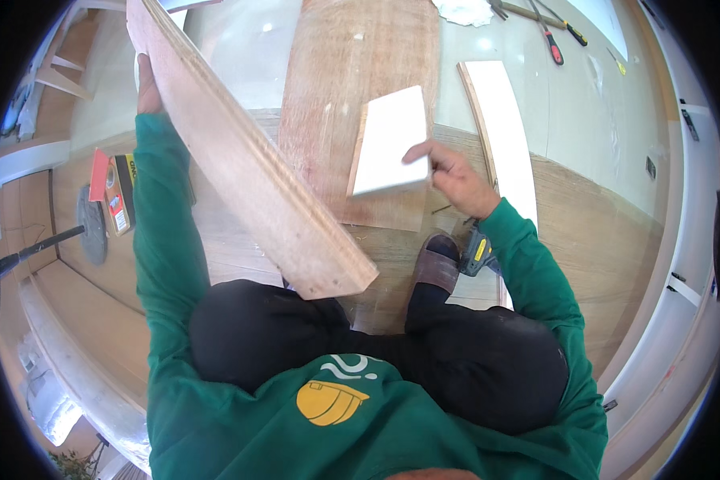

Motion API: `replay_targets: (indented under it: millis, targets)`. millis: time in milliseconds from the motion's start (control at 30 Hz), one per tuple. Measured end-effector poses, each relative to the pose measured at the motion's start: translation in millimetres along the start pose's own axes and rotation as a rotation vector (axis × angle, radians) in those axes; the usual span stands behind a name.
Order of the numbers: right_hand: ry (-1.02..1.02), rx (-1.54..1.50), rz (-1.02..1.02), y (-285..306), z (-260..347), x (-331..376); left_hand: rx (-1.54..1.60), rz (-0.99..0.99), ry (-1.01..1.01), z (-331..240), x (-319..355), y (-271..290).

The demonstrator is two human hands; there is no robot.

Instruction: The person gathers wooden planks and screws on the floor, aligns them, and uses a cordless drill to fasten them together. They then place a white panel on top of the assembled wooden structure.

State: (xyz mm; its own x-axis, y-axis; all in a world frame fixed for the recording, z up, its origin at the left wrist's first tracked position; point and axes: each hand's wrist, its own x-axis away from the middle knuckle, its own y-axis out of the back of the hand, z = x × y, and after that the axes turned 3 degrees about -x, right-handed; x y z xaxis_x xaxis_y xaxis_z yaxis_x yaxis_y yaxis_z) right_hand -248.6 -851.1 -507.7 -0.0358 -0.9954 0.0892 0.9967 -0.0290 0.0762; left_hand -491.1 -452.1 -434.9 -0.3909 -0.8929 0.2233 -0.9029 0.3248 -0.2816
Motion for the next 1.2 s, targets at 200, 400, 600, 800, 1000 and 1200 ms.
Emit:
replay_targets:
  millis: [200, 400, 600, 800, 1000, 1200]
  targets:
    - [-0.051, 0.471, -0.042, -48.6, -25.5, 21.9, -0.133, 0.002, -0.063, 21.7, 12.0, -19.1]
    - [-0.101, 0.559, -0.063, -65.3, -33.2, 32.3, -0.134, 0.102, 0.060, 47.6, 16.3, -2.7]
    - [-0.065, 0.642, -0.024, -59.4, -41.1, 32.0, -0.221, 0.135, 0.017, 45.9, 0.7, -34.4]
    - [-0.107, 0.724, -0.031, -62.2, -45.2, 40.1, -0.151, 0.216, 0.124, 56.1, -6.9, -61.8]
    - [-0.024, 0.995, -0.113, -44.9, -73.2, 55.0, -0.421, 0.338, 0.153, 86.1, -68.1, -72.3]
    - [0.255, 1.051, -0.339, -27.6, -86.6, 55.5, -0.414, 0.573, 0.213, 97.3, -74.4, -110.1]
